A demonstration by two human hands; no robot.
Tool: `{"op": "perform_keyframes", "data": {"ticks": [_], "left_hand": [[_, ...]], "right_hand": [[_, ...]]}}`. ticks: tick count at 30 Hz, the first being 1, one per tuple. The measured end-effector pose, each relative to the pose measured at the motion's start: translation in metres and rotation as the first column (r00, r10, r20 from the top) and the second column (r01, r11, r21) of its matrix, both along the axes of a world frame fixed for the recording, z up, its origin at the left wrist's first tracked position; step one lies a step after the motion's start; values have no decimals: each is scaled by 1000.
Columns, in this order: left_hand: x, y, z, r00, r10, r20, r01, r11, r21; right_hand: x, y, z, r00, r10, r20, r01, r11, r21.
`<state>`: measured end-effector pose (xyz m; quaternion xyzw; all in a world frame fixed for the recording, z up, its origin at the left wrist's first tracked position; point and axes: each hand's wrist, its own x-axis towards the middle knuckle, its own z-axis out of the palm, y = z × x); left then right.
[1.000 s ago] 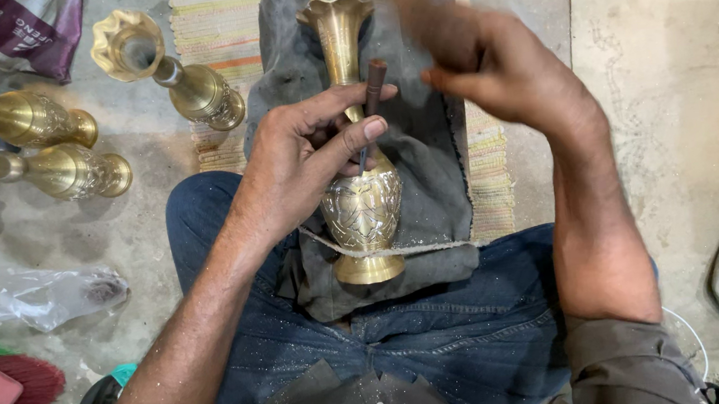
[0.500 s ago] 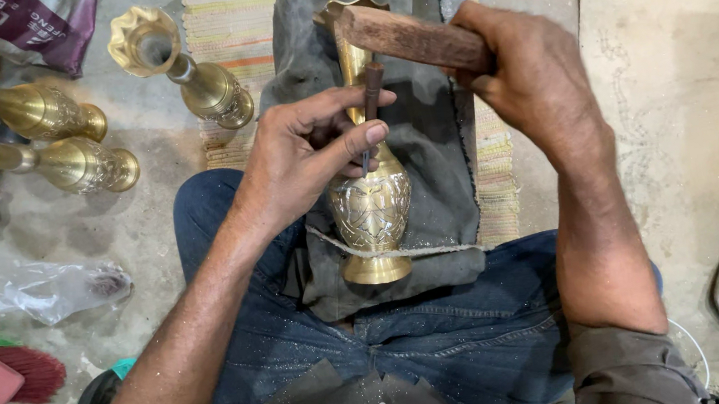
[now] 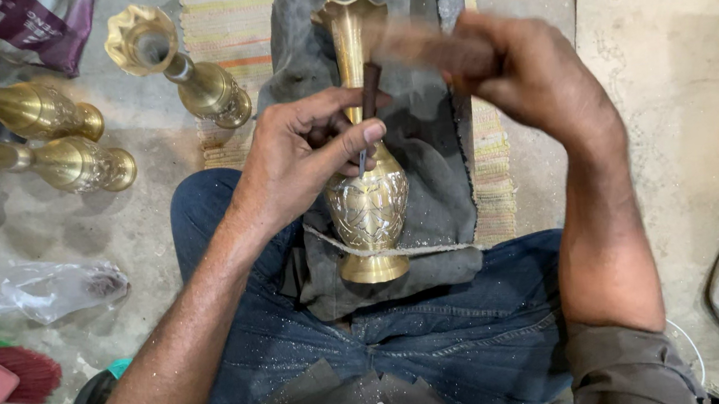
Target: The person sits cross-legged on the floor with a brass vase held against a cloth pad on their lap. They hold a chisel against the vase's engraved surface and repeatedly strike it with a wooden mallet, repositioning the chisel to work different areas of the pattern.
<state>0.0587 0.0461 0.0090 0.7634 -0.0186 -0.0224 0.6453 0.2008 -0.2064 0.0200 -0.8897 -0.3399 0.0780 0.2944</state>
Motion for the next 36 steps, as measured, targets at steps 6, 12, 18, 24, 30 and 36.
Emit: {"op": "perform_keyframes", "data": {"ticks": [6, 12, 18, 24, 30, 36], "left_hand": [[-1, 1, 3, 999, -18, -28, 17, 1000, -14], [-1, 1, 3, 999, -18, 43, 17, 1000, 15], [-1, 1, 1, 1000, 3, 26, -2, 1000, -16], [-1, 1, 2, 1000, 20, -3, -20, 1000, 10], [-2, 1, 0, 1000, 13, 20, -13, 1000, 3], [-1, 2, -3, 999, 0, 32, 2, 999, -41]], "right_hand": [[-1, 6, -1, 1000, 22, -10, -22, 1000, -7], [2, 4, -1, 983, 62, -172, -48, 995, 86], [-3, 6, 0, 984, -20, -177, 42, 992, 123], [0, 6, -2, 983, -7, -183, 25, 995, 97], [1, -1, -3, 991, 67, -117, -51, 990, 132], [0, 4, 1, 981, -100, -167, 130, 975, 180]]}}
